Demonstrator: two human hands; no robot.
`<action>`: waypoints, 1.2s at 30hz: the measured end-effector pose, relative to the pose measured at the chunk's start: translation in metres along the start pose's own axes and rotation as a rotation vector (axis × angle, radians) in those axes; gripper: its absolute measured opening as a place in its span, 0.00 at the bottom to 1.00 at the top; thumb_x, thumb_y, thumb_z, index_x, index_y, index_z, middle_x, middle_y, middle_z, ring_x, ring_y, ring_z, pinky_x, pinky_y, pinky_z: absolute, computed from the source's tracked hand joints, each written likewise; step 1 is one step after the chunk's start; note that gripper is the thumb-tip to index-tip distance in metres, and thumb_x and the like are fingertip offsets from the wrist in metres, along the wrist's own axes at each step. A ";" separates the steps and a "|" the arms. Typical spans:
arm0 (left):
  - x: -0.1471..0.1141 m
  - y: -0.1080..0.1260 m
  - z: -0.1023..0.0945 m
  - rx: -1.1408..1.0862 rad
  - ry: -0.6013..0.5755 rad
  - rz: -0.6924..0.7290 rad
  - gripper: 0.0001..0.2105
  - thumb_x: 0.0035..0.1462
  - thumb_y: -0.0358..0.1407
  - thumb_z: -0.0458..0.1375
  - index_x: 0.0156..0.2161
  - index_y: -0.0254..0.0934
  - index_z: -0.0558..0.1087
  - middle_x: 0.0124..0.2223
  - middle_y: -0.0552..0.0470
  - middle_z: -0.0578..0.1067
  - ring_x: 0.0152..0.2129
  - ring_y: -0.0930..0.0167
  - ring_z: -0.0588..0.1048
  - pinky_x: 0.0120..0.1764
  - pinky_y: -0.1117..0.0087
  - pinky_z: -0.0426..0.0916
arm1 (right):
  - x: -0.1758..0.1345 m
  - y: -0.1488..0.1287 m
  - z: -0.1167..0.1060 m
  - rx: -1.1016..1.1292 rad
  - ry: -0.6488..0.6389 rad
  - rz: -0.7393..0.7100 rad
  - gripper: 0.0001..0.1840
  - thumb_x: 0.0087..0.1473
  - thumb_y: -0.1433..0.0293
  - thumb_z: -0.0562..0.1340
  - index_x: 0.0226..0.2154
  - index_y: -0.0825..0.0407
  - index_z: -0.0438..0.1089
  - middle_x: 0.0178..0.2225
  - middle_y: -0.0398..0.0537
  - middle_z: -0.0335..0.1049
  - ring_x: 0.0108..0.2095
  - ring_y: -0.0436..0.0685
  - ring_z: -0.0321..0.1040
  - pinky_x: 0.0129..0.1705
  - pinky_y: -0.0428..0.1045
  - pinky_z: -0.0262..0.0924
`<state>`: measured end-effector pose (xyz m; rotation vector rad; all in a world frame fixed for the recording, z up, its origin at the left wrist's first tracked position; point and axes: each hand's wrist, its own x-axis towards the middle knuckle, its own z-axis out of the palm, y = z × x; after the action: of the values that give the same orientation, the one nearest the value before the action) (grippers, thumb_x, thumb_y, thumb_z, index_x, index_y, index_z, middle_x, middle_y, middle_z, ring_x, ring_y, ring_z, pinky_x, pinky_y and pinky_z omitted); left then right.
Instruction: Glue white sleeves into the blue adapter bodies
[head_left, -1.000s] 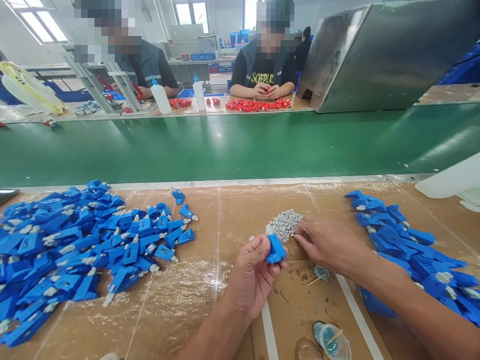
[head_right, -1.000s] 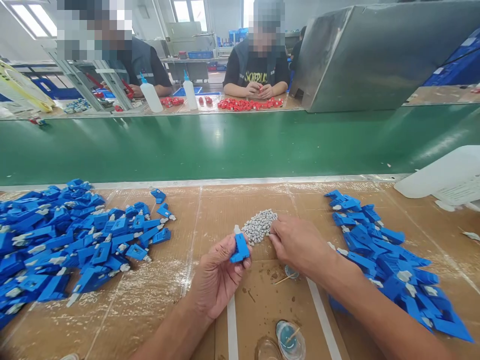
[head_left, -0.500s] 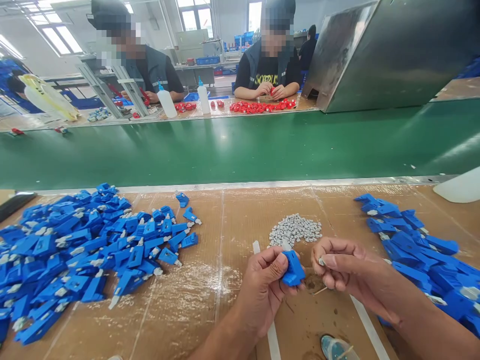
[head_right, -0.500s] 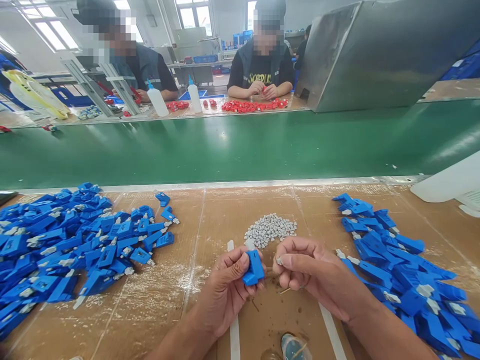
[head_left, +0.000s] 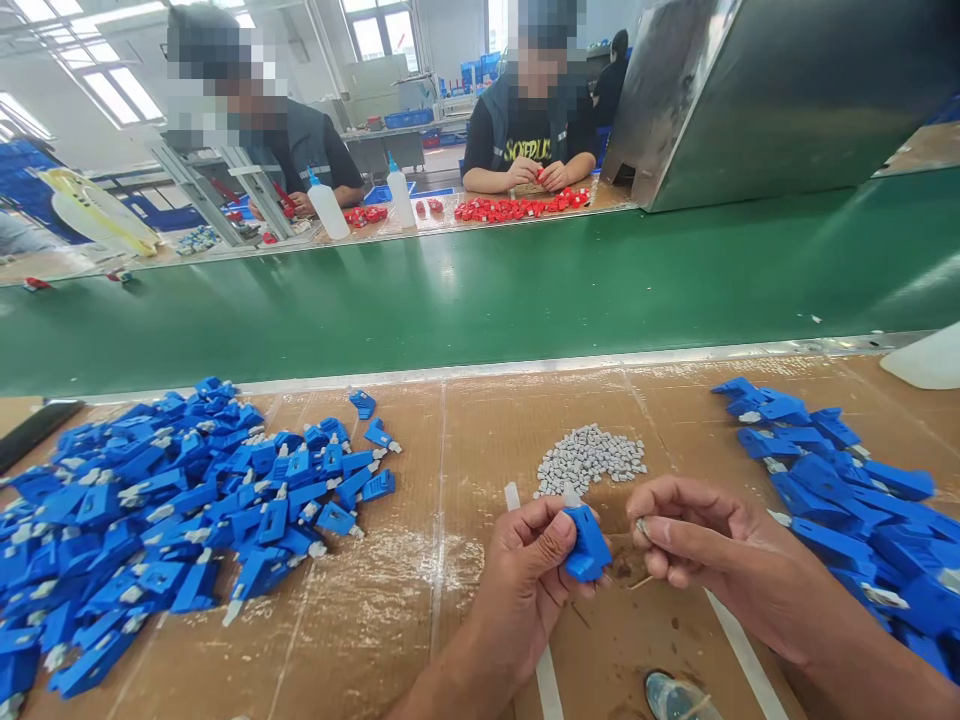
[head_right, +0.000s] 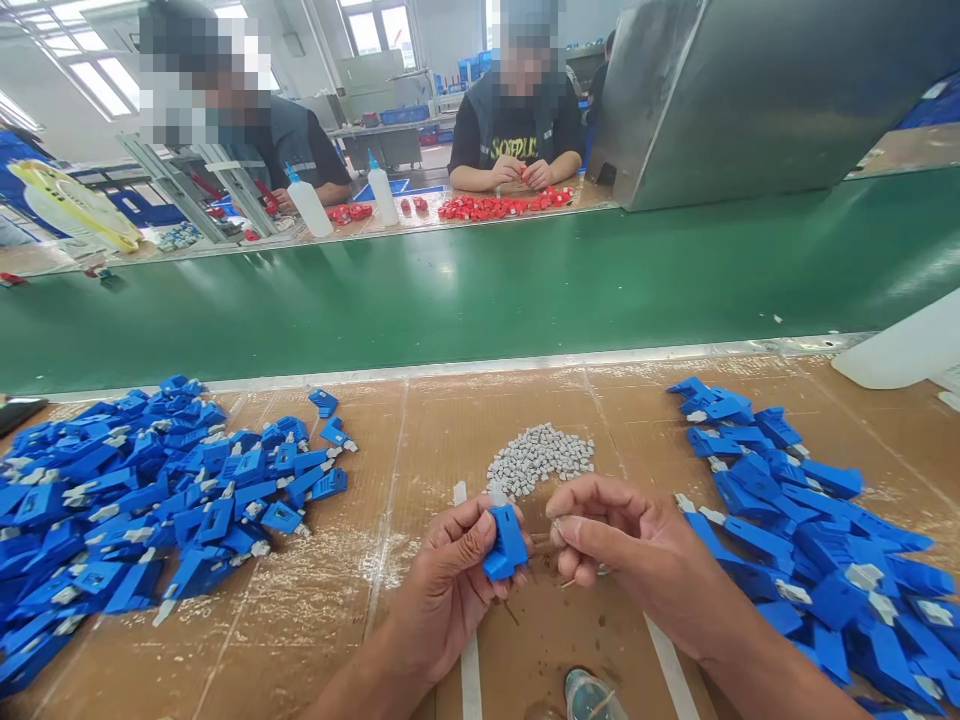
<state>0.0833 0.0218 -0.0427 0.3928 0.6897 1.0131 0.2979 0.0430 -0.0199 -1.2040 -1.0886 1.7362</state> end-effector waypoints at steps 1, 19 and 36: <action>0.000 0.000 0.000 0.001 0.008 0.000 0.23 0.51 0.50 0.80 0.37 0.31 0.82 0.30 0.48 0.80 0.23 0.75 0.77 0.27 0.80 0.71 | -0.002 0.001 0.001 -0.014 0.014 -0.035 0.24 0.53 0.49 0.81 0.37 0.52 0.85 0.28 0.47 0.80 0.26 0.55 0.77 0.27 0.47 0.74; -0.005 -0.002 0.000 0.008 0.014 0.003 0.24 0.51 0.52 0.80 0.38 0.31 0.83 0.30 0.49 0.78 0.23 0.75 0.75 0.27 0.78 0.69 | -0.018 -0.005 0.022 0.030 0.116 -0.051 0.25 0.49 0.46 0.83 0.30 0.50 0.83 0.23 0.46 0.80 0.23 0.54 0.74 0.26 0.47 0.68; -0.010 -0.004 0.009 0.233 -0.033 0.206 0.25 0.57 0.58 0.75 0.35 0.35 0.83 0.27 0.53 0.72 0.24 0.75 0.68 0.28 0.74 0.66 | -0.019 0.000 0.049 -0.080 0.157 -0.079 0.25 0.58 0.45 0.76 0.27 0.48 0.79 0.24 0.42 0.70 0.25 0.52 0.64 0.26 0.46 0.64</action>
<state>0.0885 0.0115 -0.0352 0.6934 0.7506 1.1207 0.2563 0.0143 -0.0041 -1.3056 -1.1051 1.5234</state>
